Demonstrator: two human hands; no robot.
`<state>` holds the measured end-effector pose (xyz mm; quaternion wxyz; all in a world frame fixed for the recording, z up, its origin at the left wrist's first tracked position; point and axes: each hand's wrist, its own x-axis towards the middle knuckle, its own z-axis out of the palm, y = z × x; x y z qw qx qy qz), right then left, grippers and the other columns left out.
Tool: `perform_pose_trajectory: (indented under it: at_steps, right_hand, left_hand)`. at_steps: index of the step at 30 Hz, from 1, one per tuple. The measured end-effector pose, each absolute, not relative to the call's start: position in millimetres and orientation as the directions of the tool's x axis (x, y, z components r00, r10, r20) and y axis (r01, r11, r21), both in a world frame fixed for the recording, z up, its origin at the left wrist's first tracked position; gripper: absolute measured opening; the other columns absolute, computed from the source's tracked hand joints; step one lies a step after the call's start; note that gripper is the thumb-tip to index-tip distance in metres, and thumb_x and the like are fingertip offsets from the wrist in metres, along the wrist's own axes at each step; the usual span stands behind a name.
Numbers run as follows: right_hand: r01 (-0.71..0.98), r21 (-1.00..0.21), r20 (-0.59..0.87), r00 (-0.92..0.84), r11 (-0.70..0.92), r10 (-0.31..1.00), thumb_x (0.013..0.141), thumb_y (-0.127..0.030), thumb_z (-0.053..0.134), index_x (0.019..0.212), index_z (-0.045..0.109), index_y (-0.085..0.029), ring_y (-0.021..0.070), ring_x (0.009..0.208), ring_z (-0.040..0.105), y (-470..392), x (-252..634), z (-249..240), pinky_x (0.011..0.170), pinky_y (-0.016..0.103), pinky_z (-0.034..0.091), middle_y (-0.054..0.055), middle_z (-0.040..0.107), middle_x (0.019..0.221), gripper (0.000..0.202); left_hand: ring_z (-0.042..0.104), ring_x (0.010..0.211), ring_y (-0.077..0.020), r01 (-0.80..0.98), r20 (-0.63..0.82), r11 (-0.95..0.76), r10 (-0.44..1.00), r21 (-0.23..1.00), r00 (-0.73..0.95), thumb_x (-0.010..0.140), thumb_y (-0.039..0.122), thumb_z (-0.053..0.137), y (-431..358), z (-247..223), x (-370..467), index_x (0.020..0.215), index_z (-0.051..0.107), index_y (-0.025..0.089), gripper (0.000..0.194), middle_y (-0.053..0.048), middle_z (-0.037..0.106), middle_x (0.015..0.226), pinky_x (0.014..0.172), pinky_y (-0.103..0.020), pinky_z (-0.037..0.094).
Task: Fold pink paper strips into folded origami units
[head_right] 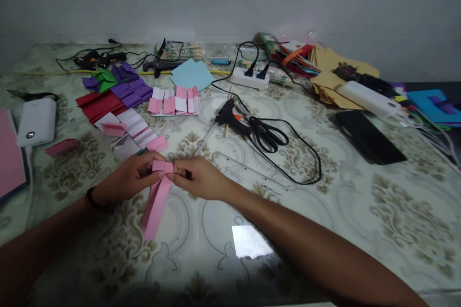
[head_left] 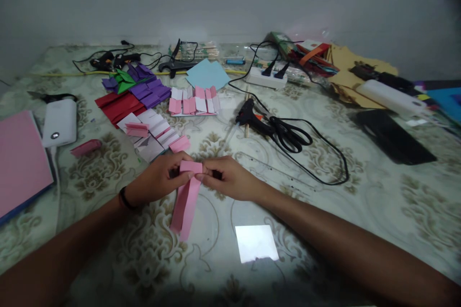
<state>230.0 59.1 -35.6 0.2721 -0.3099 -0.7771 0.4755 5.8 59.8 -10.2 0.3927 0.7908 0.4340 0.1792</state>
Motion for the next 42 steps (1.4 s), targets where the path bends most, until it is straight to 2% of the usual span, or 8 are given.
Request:
perform_pose_trajectory:
  at_steps: [21, 36, 42]
  right_hand:
    - [0.209, -0.899, 0.164, -0.656, 0.386, 0.737, 0.099, -0.037, 0.055, 0.067, 0.043, -0.018, 0.0079, 0.056, 0.035, 59.2, 230.0, -35.5, 0.055, 0.021, 0.030, -0.005, 0.039, 0.061, 0.039]
    - [0.209, -0.890, 0.181, -0.652, 0.404, 0.736, 0.098, -0.031, 0.056, 0.068, 0.045, -0.017, 0.0076, 0.055, 0.036, 59.2, 231.1, -37.0, 0.054, 0.021, 0.029, -0.006, 0.040, 0.061, 0.036]
    - [0.210, -0.887, 0.184, -0.654, 0.410, 0.733, 0.099, -0.032, 0.056, 0.068, 0.045, -0.017, 0.0076, 0.055, 0.036, 59.7, 231.1, -38.1, 0.054, 0.021, 0.029, -0.006, 0.039, 0.060, 0.036]
  left_hand:
    - [0.056, 0.068, -0.0120, 0.551, -0.056, -0.309, 0.835, 0.776, 0.547, 0.090, 0.026, 0.060, 59.9, -9.2, 7.0, 0.097, 0.064, 0.019, 0.011, 0.004, 0.065, 0.078, 0.062, -0.023, 0.040]
    - [0.061, 0.073, -0.0133, 0.550, -0.066, -0.302, 0.832, 0.779, 0.551, 0.091, 0.028, 0.061, 59.8, -10.2, 5.2, 0.099, 0.064, 0.018, 0.013, 0.002, 0.069, 0.084, 0.066, -0.024, 0.044]
    - [0.060, 0.071, -0.0129, 0.540, -0.067, -0.297, 0.829, 0.787, 0.555, 0.091, 0.028, 0.061, 60.0, -12.5, 5.4, 0.099, 0.064, 0.018, 0.013, 0.003, 0.067, 0.081, 0.065, -0.023, 0.043]
